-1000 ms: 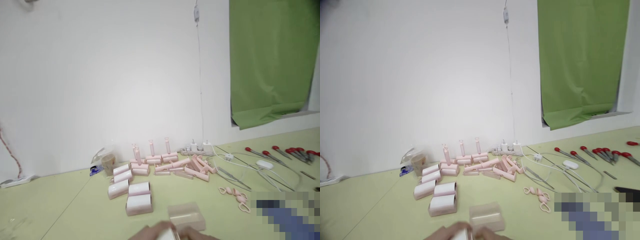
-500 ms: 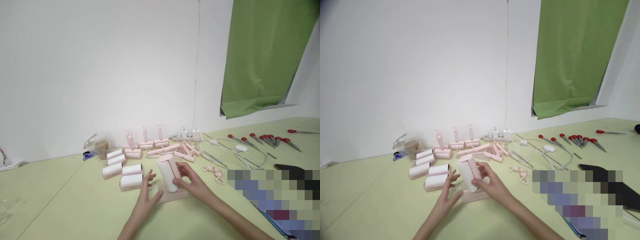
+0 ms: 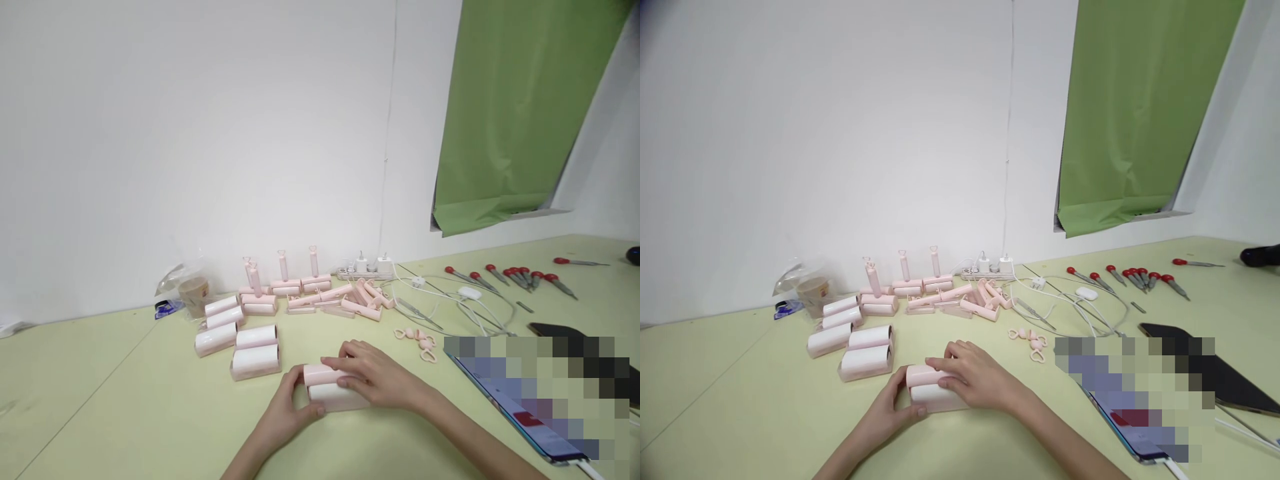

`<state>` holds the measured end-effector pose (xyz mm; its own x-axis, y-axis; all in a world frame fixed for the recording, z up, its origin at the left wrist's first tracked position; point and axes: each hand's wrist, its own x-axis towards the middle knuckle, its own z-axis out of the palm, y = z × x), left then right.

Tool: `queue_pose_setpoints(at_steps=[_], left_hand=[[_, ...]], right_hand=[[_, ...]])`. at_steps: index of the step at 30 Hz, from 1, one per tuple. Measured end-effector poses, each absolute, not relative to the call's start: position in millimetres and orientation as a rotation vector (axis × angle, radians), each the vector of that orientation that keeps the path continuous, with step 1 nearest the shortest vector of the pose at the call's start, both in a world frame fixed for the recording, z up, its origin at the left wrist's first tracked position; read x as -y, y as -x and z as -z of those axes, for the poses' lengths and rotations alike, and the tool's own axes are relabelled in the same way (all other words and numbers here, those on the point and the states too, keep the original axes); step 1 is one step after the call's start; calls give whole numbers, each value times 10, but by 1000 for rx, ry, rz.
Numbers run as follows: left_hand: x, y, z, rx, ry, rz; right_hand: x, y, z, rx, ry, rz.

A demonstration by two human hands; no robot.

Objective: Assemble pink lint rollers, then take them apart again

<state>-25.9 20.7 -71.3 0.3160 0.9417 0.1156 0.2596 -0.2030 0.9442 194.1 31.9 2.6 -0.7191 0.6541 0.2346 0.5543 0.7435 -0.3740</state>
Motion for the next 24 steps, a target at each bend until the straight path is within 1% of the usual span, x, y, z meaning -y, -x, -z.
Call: queue_pose_setpoints(at_steps=[4, 6, 9, 12, 15, 20, 24], left_hand=[[-185, 259, 691, -1108, -1673, -912], [-186, 261, 686, -1116, -1681, -901], [-199, 276, 675, -1106, -1707, -859], [-206, 302, 650, -1091, -1753, -811], [-198, 319, 626, -1091, -1796, -788], [-175, 315, 618, -1116, -1812, -779], [-164, 307, 627, -1131, -1804, -792]], right_hand=[[-363, -1949, 77, 2558, 905, -494], [-537, -1967, 84, 2484, 1001, -378], [-994, -2003, 30, 2352, 1322, -108], [-1458, -2008, -16, 2335, 1479, -21], [-1685, -1927, 19, 2374, 1543, 20], [-1538, -1816, 28, 2442, 1506, -34], [-1158, -1966, -268, 2563, 1337, -242]])
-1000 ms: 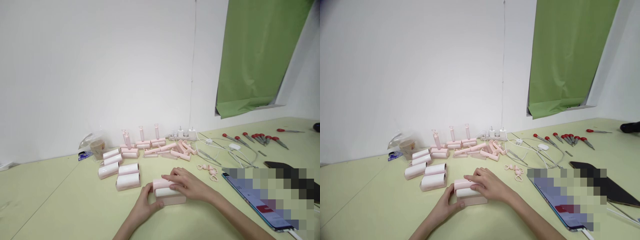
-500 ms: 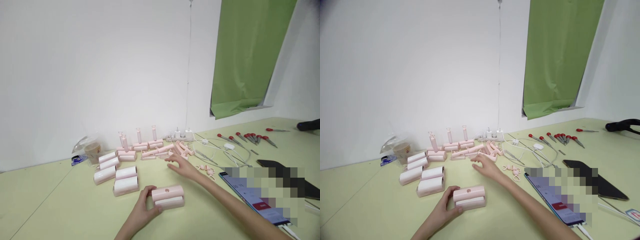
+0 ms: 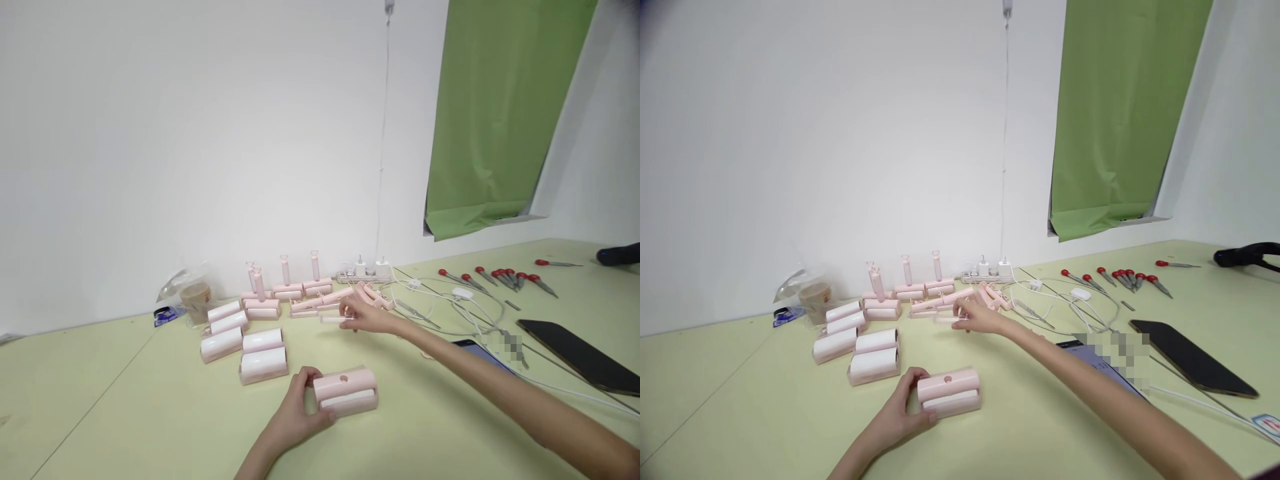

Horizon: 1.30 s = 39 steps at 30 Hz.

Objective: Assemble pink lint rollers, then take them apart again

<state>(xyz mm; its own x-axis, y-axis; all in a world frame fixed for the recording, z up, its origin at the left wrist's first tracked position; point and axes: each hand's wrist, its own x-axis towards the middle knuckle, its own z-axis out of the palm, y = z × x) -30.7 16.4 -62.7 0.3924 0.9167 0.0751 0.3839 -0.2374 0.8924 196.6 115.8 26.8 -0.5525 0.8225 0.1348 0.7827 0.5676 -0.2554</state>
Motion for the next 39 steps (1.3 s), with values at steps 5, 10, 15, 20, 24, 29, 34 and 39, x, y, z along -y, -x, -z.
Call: queue_pose_setpoints(at_steps=[5, 10, 15, 20, 24, 29, 34, 39], left_hand=[[-166, 304, 647, -1129, -1801, -828], [-158, 296, 662, -1126, -1799, -851], [-118, 274, 645, -1160, -1777, -859], [-102, 265, 616, -1189, -1757, -855], [-87, 247, 632, -1228, -1753, -860], [-35, 197, 618, -1384, -1731, -872], [-13, 241, 555, -1317, -1764, -769], [-68, 257, 481, -1325, -1737, -884]], right_hand=[[-629, -2101, -690, 2835, 1013, -414], [-416, -1926, -848, 3005, 970, -86], [-447, -1596, -1015, 3132, 1243, -46], [-491, -1274, -1062, 3234, 1302, 12], [-499, -1206, -992, 3183, 1389, -72], [-486, -1311, -941, 3137, 1371, -177], [-681, -1824, -944, 2839, 1325, -541], [-972, -2540, -508, 2565, 1516, -201]])
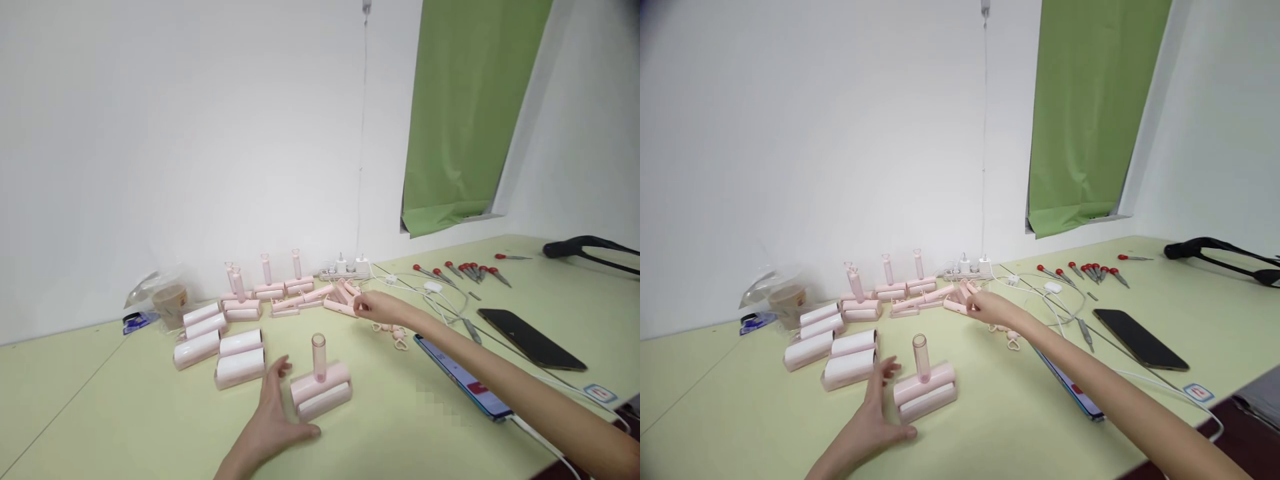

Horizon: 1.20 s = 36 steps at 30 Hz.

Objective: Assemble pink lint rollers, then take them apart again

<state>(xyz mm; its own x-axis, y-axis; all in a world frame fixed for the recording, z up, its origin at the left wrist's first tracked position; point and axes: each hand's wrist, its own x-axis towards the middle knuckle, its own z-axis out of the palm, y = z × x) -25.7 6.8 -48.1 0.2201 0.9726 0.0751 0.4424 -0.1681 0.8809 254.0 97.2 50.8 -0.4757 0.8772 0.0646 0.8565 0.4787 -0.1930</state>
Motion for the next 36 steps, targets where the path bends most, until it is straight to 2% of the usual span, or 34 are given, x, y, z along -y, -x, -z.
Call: queue_pose_setpoints(at_steps=[4, 8, 12, 16, 21, 31, 36], left_hand=[[-162, 38, 191, -1170, -1749, -1234], [-278, -299, -39, -950, -1697, -1244], [-414, -491, 47, -648, -1425, -1179], [-496, -527, 225, -570, -1341, -1141], [-538, -554, 319, -571, -1295, -1141], [-505, -546, 296, -647, -1308, -1153], [-533, -544, 325, -631, -1284, -1123]], right_hand=[[-1060, -2814, -33, 2530, 1584, -125], [-1123, -2860, 155, 2435, 1598, -189], [-1112, -2675, 30, 2261, 1414, -328], [-893, -2206, -188, 2091, 1118, -529], [-545, -1734, -317, 1714, 610, -1152], [-422, -1718, -315, 1792, 641, -994], [-401, -1656, -285, 1668, 726, -1141]])
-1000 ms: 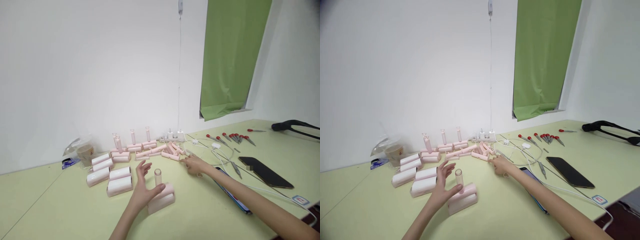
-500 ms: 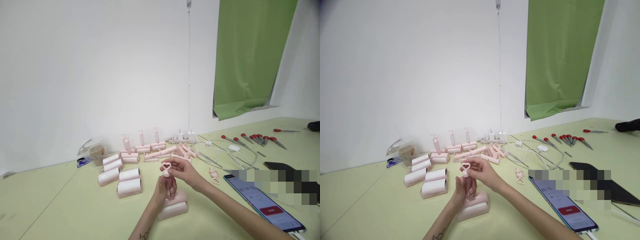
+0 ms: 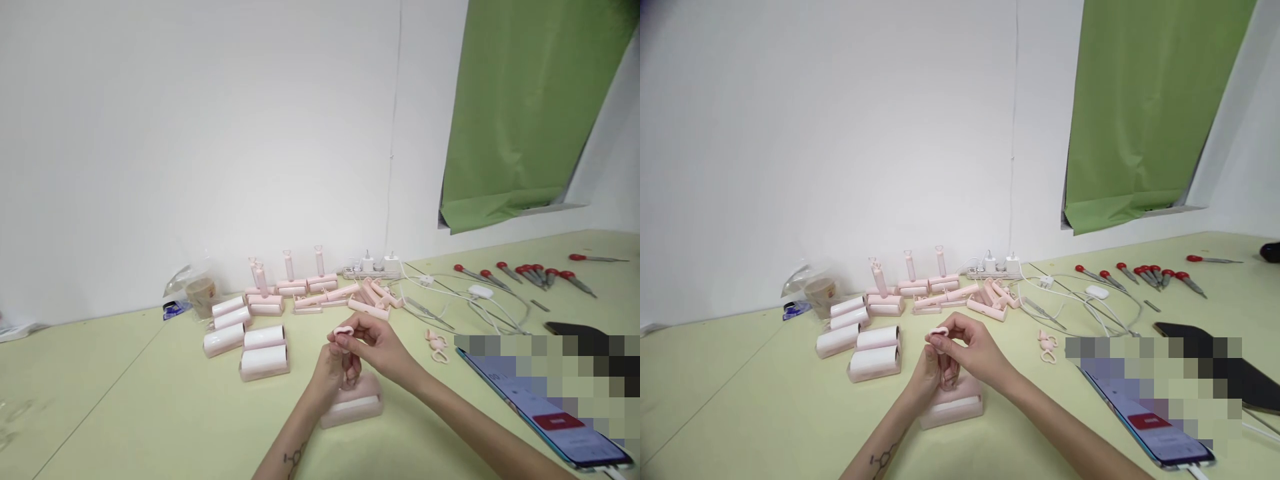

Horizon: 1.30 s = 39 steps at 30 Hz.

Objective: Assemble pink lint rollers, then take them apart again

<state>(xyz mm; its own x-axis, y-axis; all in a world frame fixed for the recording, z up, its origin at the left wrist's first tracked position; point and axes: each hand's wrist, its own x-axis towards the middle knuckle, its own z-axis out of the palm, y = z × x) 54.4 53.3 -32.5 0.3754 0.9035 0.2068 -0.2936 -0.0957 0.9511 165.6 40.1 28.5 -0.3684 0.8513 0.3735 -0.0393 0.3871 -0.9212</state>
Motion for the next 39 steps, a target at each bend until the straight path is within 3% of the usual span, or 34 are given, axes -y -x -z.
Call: queue_pose_setpoints(at_steps=[9, 22, 33, 39], left_hand=[[-523, -525, 232, -646, -1207, -1123], [-406, -768, 30, -829, -963, -1453], [-393, -654, 80, -726, -899, -1188], [-419, -610, 305, -752, -919, -1100]], right_hand=[[-427, -1589, -212, 1609, 665, -1098], [-427, -1541, -162, 1606, 644, -1006], [-387, -1701, -561, 2159, 621, -675], [-382, -1586, -617, 2365, 573, -898]])
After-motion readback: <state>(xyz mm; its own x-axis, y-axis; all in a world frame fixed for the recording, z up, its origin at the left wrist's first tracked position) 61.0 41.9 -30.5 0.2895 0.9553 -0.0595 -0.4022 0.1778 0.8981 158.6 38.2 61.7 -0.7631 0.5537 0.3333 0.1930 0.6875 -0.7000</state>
